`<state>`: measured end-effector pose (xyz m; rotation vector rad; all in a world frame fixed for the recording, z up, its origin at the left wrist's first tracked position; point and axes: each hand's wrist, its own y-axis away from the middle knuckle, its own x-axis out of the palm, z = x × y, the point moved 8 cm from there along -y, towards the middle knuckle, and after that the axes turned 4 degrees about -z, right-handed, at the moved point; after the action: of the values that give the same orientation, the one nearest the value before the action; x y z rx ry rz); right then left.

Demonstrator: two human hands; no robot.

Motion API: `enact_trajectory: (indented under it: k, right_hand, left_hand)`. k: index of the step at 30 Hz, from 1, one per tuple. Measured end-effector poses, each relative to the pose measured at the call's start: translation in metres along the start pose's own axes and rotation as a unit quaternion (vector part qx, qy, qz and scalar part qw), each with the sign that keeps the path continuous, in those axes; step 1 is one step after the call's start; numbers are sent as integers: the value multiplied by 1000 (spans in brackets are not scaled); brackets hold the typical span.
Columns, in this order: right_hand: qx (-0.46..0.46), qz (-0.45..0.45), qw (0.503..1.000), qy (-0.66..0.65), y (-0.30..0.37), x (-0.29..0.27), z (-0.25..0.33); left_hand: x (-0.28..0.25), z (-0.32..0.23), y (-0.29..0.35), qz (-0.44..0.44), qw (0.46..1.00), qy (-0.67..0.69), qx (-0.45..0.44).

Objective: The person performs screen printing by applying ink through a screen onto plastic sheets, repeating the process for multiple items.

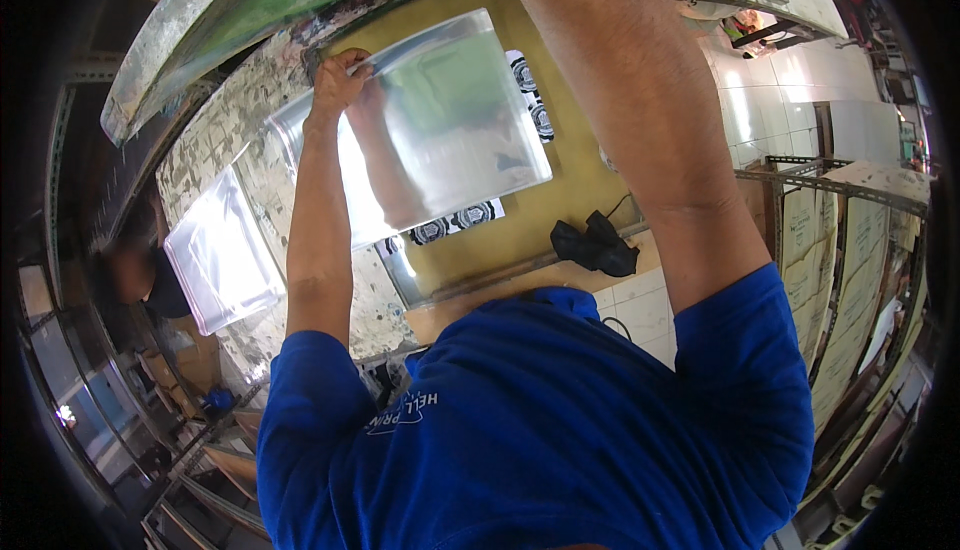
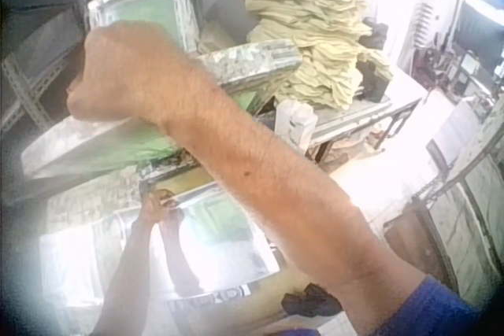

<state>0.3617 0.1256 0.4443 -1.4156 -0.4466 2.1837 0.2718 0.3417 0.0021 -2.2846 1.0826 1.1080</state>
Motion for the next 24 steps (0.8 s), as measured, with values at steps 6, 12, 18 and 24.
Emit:
enact_trajectory:
  k: [6, 12, 18, 24]
  right_hand:
    - [20, 4, 1000, -5, -5, 5, -4]
    - [38, -9, 999, -9, 7, 1, 1]
    - [42, 24, 999, 5, -5, 6, -2]
    - [23, 29, 999, 2, -7, 9, -4]
  left_hand:
    - [0, 1, 2, -13, 1000, -1, 8]
    - [-7, -21, 10, -5, 1000, -4, 14]
    - [-10, -24, 12, -34, 998, -26, 36]
    - [-7, -20, 11, -27, 999, -14, 33]
